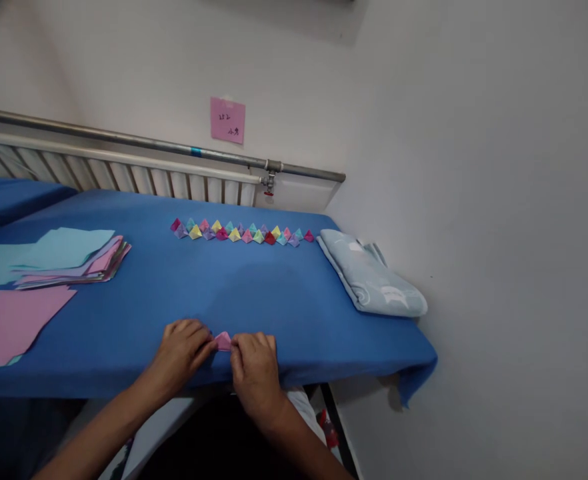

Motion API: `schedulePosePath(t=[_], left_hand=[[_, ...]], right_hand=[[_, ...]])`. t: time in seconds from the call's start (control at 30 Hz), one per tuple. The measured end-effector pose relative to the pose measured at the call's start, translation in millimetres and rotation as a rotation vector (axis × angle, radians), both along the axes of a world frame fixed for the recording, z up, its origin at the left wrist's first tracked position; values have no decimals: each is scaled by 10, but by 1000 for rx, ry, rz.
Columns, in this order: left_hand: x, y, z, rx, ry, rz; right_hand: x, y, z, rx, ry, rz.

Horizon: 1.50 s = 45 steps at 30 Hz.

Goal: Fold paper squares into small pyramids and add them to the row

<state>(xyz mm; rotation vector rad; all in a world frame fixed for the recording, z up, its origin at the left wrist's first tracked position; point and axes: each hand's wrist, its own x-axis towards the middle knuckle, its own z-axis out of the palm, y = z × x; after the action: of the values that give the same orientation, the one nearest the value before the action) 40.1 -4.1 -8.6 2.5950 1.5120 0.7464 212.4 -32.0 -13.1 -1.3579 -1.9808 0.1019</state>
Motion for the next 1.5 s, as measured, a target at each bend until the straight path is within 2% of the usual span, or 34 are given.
schedulePosePath(t=[0.4,0.8,1.0,1.13,1.2,1.33,1.5], left_hand=[[60,83,136,-149,-7,67],[24,107,109,-125,14,95],[-50,78,31,-27,-27,104],[-24,-109,-29,191,-48,38],[19,-224,-51,249,-34,-13],[102,-357,-85,261,-23,-48],[118,-374,-143,256,-25,-49]], right_hand=[[11,3,-22,-38,-73,20],[20,-26,-10,-3,-100,31],[115,-119,1,40,-150,97],[133,-145,10,24,-171,112],[128,-145,15,17,-182,110],[121,-141,23,29,-205,100],[151,-164,28,37,-221,107]])
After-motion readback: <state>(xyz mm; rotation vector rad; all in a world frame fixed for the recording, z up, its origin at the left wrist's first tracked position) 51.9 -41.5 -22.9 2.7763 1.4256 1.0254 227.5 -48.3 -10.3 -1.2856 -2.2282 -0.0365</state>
